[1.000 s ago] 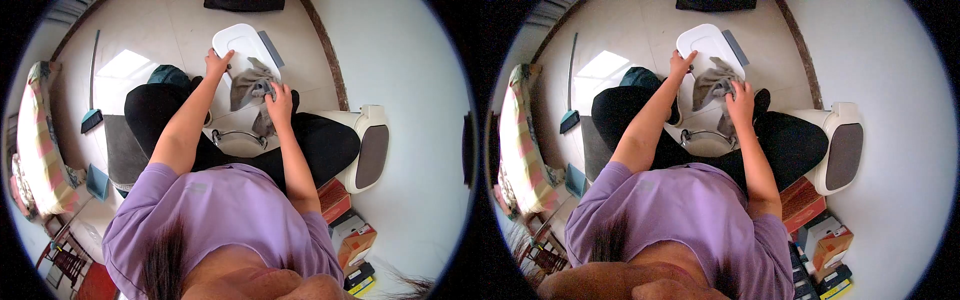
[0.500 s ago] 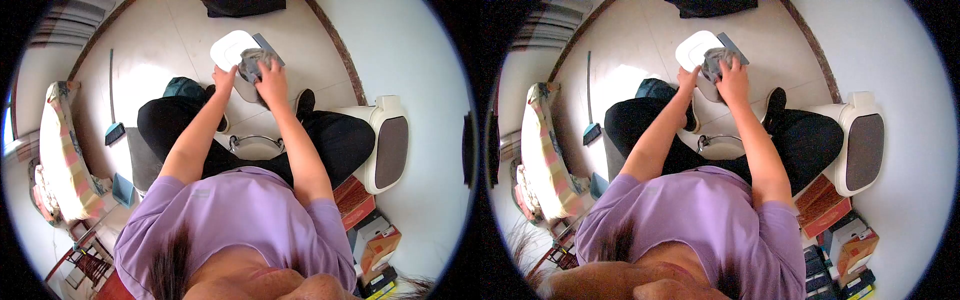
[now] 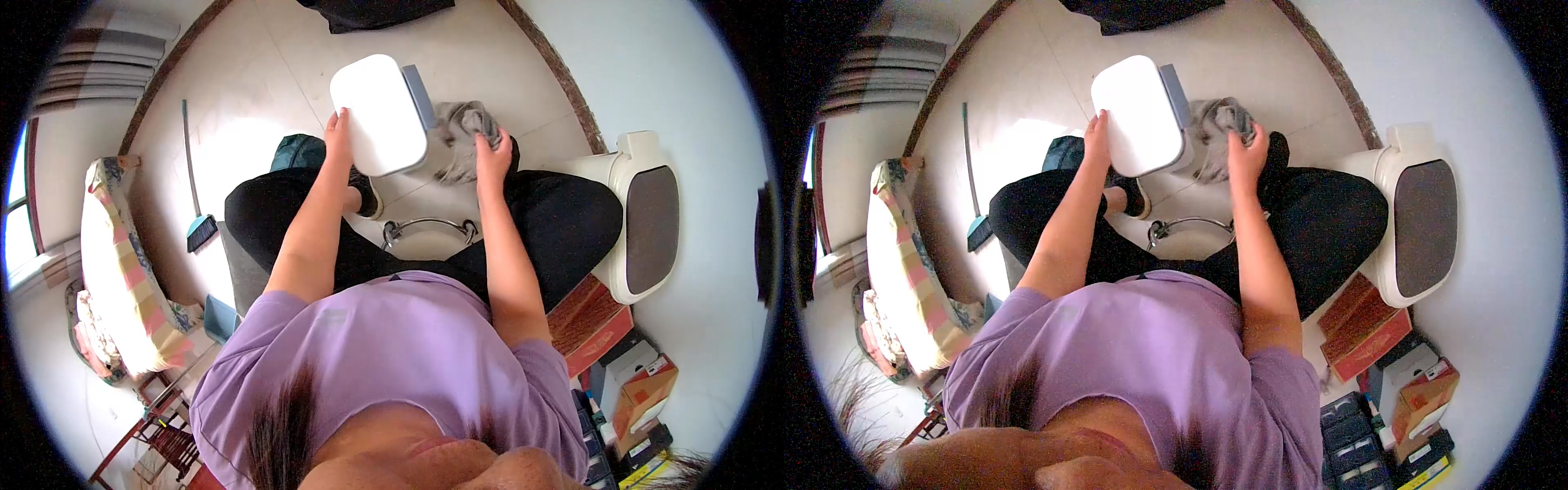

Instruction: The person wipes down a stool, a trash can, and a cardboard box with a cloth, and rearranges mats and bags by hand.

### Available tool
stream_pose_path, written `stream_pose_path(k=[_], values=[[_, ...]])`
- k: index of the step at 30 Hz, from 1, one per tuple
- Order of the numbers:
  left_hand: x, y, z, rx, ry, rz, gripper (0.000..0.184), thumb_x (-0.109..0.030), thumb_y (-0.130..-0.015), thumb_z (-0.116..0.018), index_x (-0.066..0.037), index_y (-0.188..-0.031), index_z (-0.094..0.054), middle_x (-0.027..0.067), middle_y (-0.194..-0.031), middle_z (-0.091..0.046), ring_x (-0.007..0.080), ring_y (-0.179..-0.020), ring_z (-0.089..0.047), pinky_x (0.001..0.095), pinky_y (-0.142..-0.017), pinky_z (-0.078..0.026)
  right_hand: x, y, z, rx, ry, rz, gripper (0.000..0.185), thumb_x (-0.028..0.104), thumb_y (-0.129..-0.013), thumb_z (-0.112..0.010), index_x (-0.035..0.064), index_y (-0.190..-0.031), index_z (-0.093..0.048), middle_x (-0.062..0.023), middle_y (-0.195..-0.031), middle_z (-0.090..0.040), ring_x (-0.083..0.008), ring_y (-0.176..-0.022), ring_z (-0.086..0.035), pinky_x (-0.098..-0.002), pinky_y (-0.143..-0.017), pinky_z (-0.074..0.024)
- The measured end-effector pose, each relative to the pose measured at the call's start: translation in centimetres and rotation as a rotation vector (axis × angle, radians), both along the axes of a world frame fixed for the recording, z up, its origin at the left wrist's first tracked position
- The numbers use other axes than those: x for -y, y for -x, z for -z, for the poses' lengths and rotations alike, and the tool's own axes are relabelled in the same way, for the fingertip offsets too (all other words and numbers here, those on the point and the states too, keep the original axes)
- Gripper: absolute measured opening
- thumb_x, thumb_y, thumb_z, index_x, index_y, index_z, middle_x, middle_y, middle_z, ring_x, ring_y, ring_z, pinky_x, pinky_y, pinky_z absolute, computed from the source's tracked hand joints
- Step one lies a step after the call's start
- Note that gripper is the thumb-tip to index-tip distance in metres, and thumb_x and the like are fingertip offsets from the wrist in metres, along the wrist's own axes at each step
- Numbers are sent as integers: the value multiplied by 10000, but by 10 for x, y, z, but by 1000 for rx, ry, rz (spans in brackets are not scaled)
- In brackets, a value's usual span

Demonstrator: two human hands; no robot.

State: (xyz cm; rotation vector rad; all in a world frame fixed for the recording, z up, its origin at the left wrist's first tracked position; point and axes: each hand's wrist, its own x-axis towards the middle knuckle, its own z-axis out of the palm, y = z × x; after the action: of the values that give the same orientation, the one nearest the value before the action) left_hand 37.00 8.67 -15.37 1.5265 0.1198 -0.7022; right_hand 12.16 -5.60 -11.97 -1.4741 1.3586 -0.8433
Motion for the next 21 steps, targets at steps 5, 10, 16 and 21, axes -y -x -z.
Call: stream_pose_path(k=[5, 10, 16, 21], values=[[-28, -32, 6, 273, -545, 28, 474, -391, -920, -453, 9, -1140, -581, 143, -1088, -610, 267, -947, -582, 355, -823, -457, -19, -15, 37, 123, -176, -56, 506, 224, -748, -667, -12, -1166, -508, -190, -1149, -540, -290, -1072, -512, -361, -918, -387], [-64, -53, 53, 346, -553, -191, 516, -395, -943, -362, 43, -1030, -620, 201, -990, -640, 342, -921, -602, 378, -815, -459, -67, -43, 39, 223, -291, -331, 595, 194, -787, -656, 71, -1313, -407, -146, -1225, -506, -236, -1093, -498, -323, -932, -381], [-61, -45, 48, 255, -467, -180, 489, -350, -968, -363, 67, -1000, -614, 178, -956, -648, 299, -850, -619, 371, -765, -471, -77, -67, 57, 230, -196, -587, 634, 149, -752, -601, 84, -1341, -378, -167, -1274, -493, -286, -1177, -478, -356, -983, -365], [-39, -36, 41, 488, -452, 89, 494, -356, -963, -382, 84, -873, -588, 200, -774, -615, 292, -687, -565, 382, -673, -434, -45, -75, 36, 320, -323, -401, 508, 48, -777, -492, 79, -1283, -473, -81, -1204, -537, -181, -1098, -512, -291, -940, -390]])
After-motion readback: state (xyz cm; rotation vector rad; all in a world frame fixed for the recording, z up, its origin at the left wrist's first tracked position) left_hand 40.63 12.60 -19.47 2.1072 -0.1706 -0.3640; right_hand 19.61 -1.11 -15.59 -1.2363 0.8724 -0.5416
